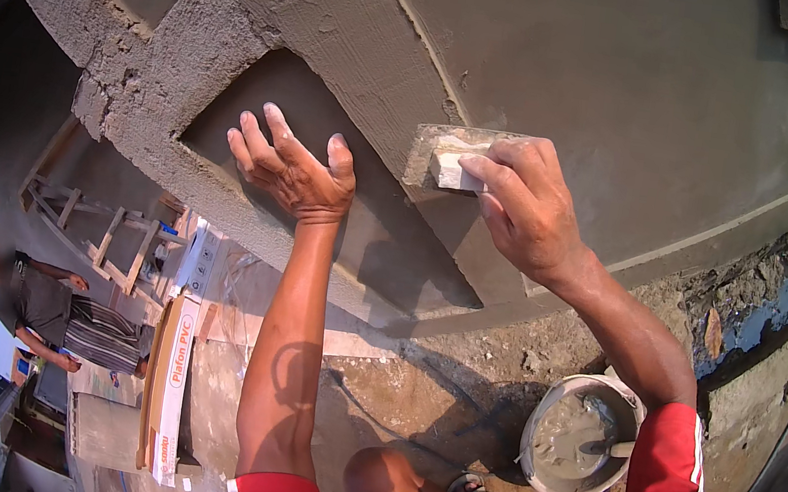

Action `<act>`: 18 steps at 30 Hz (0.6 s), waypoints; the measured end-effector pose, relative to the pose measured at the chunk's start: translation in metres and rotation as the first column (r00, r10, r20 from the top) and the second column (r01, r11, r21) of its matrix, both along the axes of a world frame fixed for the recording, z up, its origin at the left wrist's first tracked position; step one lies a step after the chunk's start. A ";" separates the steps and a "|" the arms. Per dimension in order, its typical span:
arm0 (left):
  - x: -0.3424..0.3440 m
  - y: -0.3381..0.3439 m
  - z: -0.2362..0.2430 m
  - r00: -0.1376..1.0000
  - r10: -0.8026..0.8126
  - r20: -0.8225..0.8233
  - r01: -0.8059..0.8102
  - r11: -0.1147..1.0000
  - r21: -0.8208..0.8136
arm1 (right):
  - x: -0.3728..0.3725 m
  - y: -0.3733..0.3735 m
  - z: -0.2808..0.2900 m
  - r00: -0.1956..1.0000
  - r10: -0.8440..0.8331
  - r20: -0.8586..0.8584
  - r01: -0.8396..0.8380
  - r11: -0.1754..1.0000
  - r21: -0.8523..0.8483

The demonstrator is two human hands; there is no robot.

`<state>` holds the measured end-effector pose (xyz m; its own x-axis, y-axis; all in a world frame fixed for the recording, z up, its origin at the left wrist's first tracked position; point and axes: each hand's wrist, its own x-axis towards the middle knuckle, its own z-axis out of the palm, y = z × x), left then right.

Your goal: The person smooths wet cement on a wall using a trowel. They repeatedly apply and level the cement along a vertical section, occasionally dipping the trowel into a bucket to retrieve more material.

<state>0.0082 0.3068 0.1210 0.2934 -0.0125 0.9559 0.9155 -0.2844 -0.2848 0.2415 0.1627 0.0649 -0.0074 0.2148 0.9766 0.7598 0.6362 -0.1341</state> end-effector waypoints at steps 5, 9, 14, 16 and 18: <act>0.004 -0.003 0.002 1.000 0.000 0.015 0.000 1.000 0.008 | 0.026 0.020 0.077 0.988 -0.104 0.115 0.096 0.993 0.070; -0.001 -0.005 0.005 1.000 -0.003 0.017 0.002 1.000 0.026 | 0.014 0.017 0.021 0.935 -0.046 0.351 0.095 0.988 -0.122; 0.011 -0.001 0.000 0.998 -0.044 0.036 0.043 0.999 0.028 | 0.022 -0.010 -0.060 0.794 0.134 0.593 0.107 0.929 -0.353; 0.010 -0.003 0.001 0.998 -0.036 0.046 0.035 0.999 0.010 | 0.019 -0.014 -0.031 0.822 0.114 0.557 0.064 0.955 -0.289; 0.008 -0.004 0.002 0.998 -0.032 0.051 0.032 0.999 0.000 | 0.016 -0.002 0.031 0.911 -0.030 0.411 0.033 0.999 0.000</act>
<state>0.0158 0.3024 0.1235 0.2441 -0.0204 0.9695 0.9192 -0.3139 -0.2380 0.2578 0.1611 0.0955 -0.4008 0.2281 0.8873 0.7682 0.6114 0.1899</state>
